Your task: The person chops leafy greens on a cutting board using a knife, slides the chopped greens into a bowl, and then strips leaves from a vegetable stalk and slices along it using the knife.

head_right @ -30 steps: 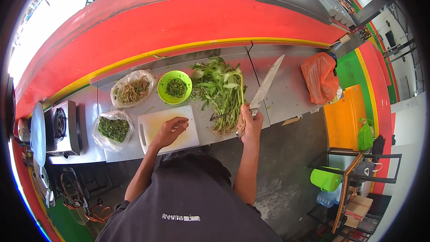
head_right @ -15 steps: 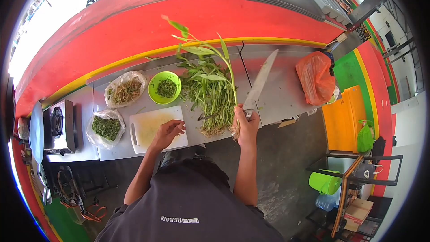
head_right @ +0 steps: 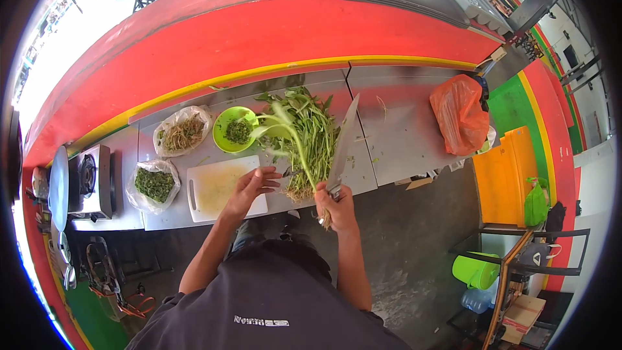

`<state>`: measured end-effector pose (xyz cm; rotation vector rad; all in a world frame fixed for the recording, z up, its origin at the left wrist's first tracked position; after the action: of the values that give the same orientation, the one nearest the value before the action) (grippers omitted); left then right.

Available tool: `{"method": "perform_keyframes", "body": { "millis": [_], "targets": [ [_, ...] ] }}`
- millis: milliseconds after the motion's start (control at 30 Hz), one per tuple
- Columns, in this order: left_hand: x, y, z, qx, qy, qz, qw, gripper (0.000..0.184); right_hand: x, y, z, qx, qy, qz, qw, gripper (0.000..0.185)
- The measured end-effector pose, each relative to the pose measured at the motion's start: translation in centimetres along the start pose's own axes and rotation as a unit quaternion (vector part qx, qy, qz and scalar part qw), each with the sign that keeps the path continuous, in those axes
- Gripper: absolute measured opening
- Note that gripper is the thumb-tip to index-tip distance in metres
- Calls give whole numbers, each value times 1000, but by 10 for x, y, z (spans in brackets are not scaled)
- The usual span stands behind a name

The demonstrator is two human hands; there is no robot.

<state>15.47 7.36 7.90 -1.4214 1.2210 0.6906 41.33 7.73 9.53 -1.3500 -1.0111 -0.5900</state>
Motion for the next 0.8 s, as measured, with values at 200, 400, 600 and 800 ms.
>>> {"method": "perform_keyframes", "body": {
  "millis": [200, 400, 600, 800],
  "targets": [
    [-27, 18, -23, 8, -59, -80, 995, 53, -38, -13, -6, 71, -118, 3, 990, 20],
    [-22, 58, -47, -80, -57, -164, 982, 43, -60, -44, 2, 101, -143, -153, 973, 20],
    [-18, 101, -78, -168, -80, -111, 976, 33, -86, -72, 16, 189, -150, -244, 939, 24],
    [-14, 133, -96, -261, -102, -103, 955, 21, -100, -107, 25, 161, -184, -347, 905, 27]
  ]
}}
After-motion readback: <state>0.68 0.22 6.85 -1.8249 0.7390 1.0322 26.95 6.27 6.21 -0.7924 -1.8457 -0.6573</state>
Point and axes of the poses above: each hand's wrist, its own z-axis towards the middle knuckle, its own y-axis out of the back of the hand, x = y × z, the point moved 1 cm from there along z, towards the middle knuckle, and after that the axes turned 3 degrees about -z, right-handed, at the moved point
